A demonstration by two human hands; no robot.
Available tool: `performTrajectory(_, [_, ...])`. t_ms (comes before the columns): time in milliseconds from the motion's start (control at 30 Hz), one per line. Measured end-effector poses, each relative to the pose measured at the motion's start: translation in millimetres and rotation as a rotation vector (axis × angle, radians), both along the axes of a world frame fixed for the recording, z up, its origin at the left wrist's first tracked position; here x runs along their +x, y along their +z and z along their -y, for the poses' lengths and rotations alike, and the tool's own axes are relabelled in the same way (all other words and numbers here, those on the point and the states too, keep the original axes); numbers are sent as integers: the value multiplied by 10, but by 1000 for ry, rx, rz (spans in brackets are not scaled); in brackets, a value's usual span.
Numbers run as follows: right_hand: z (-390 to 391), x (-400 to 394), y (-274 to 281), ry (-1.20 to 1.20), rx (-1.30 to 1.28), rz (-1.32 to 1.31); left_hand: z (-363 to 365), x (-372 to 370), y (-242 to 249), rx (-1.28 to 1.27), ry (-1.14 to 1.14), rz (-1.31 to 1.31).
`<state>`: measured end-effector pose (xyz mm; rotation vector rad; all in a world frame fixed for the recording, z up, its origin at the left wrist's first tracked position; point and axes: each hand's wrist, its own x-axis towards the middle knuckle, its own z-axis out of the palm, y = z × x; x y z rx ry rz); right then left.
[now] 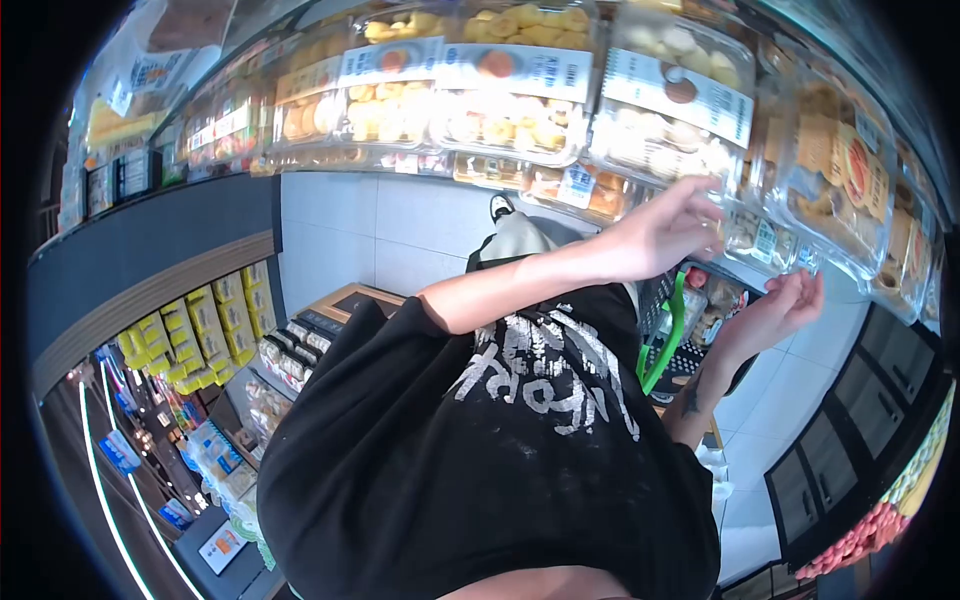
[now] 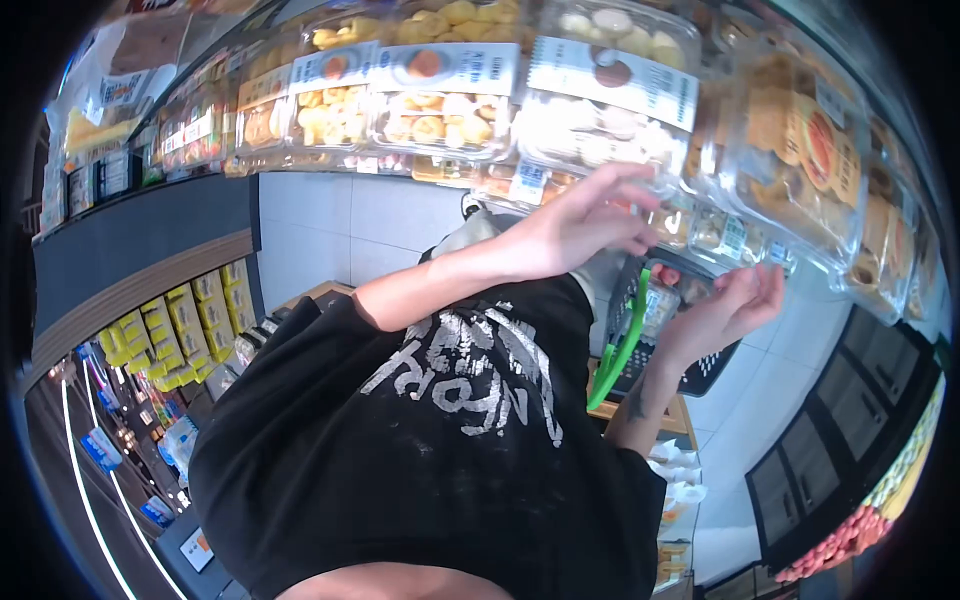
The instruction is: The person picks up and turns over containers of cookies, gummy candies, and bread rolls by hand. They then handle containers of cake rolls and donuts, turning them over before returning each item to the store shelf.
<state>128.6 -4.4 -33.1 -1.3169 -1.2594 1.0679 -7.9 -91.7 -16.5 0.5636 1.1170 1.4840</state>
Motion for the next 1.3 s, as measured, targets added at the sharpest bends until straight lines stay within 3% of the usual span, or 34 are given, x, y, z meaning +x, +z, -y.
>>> performTrajectory(133, [690, -436, -26, 376, -123, 107, 725, -506, -66, -99, -239, 118])
performTrajectory(267, [1441, -1170, -153, 860, -367, 23, 1516, -981, -311, -29, -68, 106])
performTrajectory(400, [2137, -1882, -206, 983, -573, -58, 2317, -1695, -253, -191, -6, 54])
performTrajectory(600, [2764, -2543, -286, 812, -1029, -618, 3216, -2555, -431, -242, 120, 453])
performTrajectory(767, [2858, -2749, -329, 665, -862, -682, 3448, -2958, -394, -131, 339, 507])
performTrajectory(900, [2920, -2785, -396, 567, -782, -631, 3453, -3147, -435, -97, 257, 651])
performTrajectory(1000, [3000, -2769, -352, 535, -755, -584, 3498, -3149, -471, -81, 244, 623])
performTrajectory(1300, [3254, -2572, -186, 414, -587, -395, 3616, -2884, -415, -191, 190, 279])
